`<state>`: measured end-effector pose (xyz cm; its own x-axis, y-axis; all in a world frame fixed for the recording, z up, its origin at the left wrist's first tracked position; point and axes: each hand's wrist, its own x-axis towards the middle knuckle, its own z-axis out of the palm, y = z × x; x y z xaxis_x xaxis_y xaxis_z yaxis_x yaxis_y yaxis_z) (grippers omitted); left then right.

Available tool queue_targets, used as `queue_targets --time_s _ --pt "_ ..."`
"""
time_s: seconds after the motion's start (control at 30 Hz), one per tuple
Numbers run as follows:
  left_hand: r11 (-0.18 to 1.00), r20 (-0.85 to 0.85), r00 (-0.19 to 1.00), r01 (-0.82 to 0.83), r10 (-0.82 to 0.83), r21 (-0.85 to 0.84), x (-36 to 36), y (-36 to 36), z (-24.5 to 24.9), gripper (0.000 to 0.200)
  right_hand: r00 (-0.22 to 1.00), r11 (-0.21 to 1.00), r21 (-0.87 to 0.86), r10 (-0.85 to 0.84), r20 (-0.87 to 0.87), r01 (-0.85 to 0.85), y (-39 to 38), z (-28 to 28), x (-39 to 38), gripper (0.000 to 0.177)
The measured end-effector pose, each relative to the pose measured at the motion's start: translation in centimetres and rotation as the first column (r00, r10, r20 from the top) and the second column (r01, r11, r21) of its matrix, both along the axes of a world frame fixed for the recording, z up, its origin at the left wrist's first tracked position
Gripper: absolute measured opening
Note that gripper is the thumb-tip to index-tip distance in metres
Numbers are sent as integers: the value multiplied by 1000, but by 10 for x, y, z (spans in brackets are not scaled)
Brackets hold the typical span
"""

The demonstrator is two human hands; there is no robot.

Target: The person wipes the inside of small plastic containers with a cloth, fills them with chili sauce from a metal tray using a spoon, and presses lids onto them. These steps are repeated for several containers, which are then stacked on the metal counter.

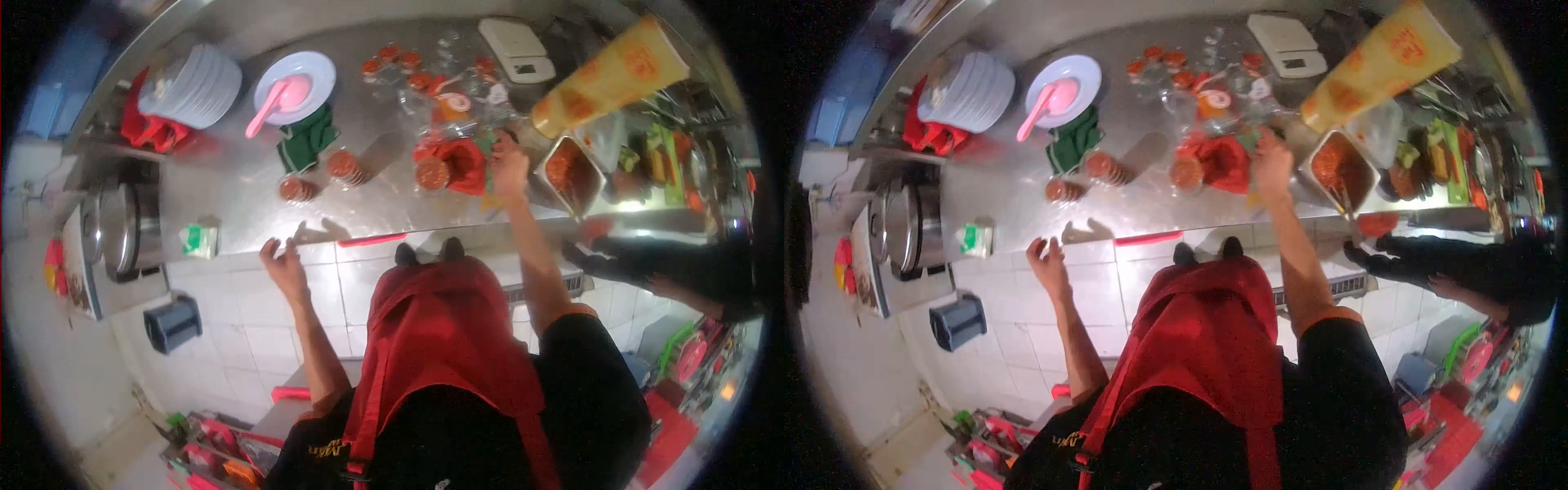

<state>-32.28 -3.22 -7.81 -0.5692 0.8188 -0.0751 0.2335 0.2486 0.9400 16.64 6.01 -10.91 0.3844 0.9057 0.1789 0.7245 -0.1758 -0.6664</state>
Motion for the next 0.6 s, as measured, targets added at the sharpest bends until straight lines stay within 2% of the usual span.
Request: queue_targets --time_s 0.07,0.13,0.2,0.23,0.27,0.3,0.33,0.4,0.47,0.5,0.53,0.6 --pt "998 -177 983 59 -56 9 6 12 5 54 998 998 -44 -52 18 52 -1 26 -10 63" --pt "984 -293 950 141 -104 106 22 32 29 62 1000 1000 -20 2 26 -2 -3 29 -9 61" --pt "926 -600 789 315 -133 208 28 62 47 67 998 998 7 54 41 -54 -5 29 -12 59" --pt "930 -597 793 301 -122 210 28 71 50 67 985 1000 -14 30 170 -28 -6 27 -15 63" --pt "906 -657 727 391 -199 159 28 80 51 69 955 1000 -28 5 298 3 -6 29 -18 66" --pt "871 -709 652 478 -269 109 31 91 52 72 951 1000 -18 8 308 -2 -6 32 -19 66" --pt "872 -702 662 475 -263 121 25 100 39 72 946 1000 23 7 323 -16 -9 38 -24 65" --pt "845 -556 712 534 -428 34 12 114 2 76 934 997 67 2 357 -27 -16 60 -35 65" --pt "848 -503 741 529 -444 31 21 107 22 83 878 991 133 -61 474 -3 -14 99 -53 56" --pt "871 -567 742 484 -357 85 28 101 34 87 873 991 136 -62 484 -5 -7 111 -55 56" --pt "888 -625 734 439 -265 139 33 93 40 91 910 978 168 42 412 -121 6 119 -57 52" --pt "912 -613 754 389 -235 128 37 72 38 99 936 940 186 231 264 -285 37 136 -69 45"
